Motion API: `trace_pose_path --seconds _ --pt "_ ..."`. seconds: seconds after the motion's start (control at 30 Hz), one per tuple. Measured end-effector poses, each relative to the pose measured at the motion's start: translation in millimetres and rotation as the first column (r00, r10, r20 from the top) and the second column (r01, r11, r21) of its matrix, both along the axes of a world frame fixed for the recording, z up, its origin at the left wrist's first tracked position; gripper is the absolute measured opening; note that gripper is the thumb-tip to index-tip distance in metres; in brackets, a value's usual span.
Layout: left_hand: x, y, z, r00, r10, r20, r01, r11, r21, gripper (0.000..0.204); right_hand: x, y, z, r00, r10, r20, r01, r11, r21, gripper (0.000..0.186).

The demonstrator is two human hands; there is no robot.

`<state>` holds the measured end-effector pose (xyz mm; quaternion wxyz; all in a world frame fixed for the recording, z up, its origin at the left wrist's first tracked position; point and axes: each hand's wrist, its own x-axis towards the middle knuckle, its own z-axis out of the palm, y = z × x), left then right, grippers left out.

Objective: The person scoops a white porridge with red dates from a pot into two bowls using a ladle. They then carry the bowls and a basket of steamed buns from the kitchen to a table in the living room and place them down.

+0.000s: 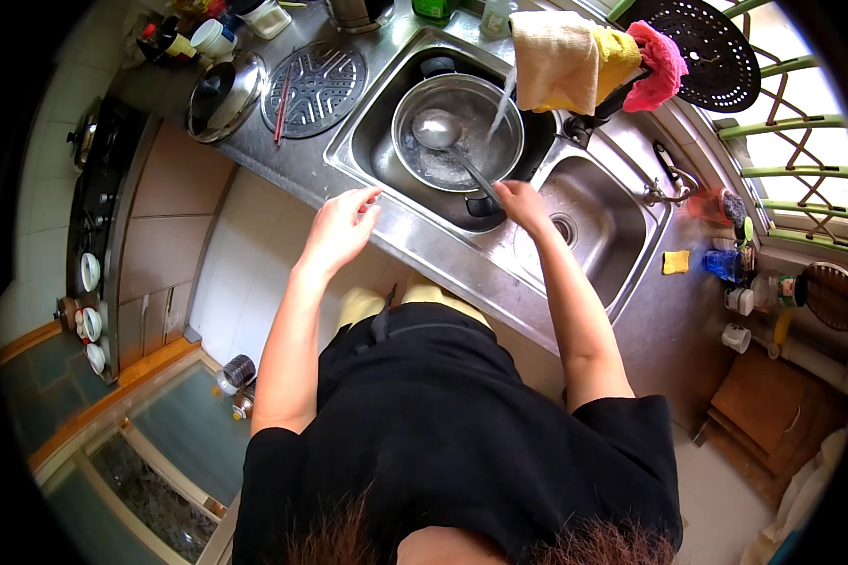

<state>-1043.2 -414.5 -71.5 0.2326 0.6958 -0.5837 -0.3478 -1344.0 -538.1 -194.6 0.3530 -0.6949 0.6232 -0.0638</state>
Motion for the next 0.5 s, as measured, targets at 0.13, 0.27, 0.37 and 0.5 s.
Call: trace_pose_path --seconds 0.13,0.27,0.37,0.5 --pt "5 2 2 1.000 0.024 -0.006 -0.024 1.000 -0.011 0.030 -32 -40 20 0.874 -0.289 0.391 0.362 0.924 -0.126 0.026" --pt "12 6 -6 0.997 0.058 -0.056 -0.061 0.997 -0.053 0.030 -62 -68 34 0.792 -0.416 0.448 0.461 0.887 0.009 0.027" --pt "21 4 -13 0.992 0.086 -0.089 -0.092 0.994 -0.060 0.030 -62 -70 52 0.591 -0.598 0.541 0.446 0.801 0.399 0.026" --pt "41 -5 -26 0.987 0.123 -0.103 -0.132 0.988 -0.081 0.030 -63 -81 54 -0.006 -0.815 0.579 0.075 0.577 0.813 0.016"
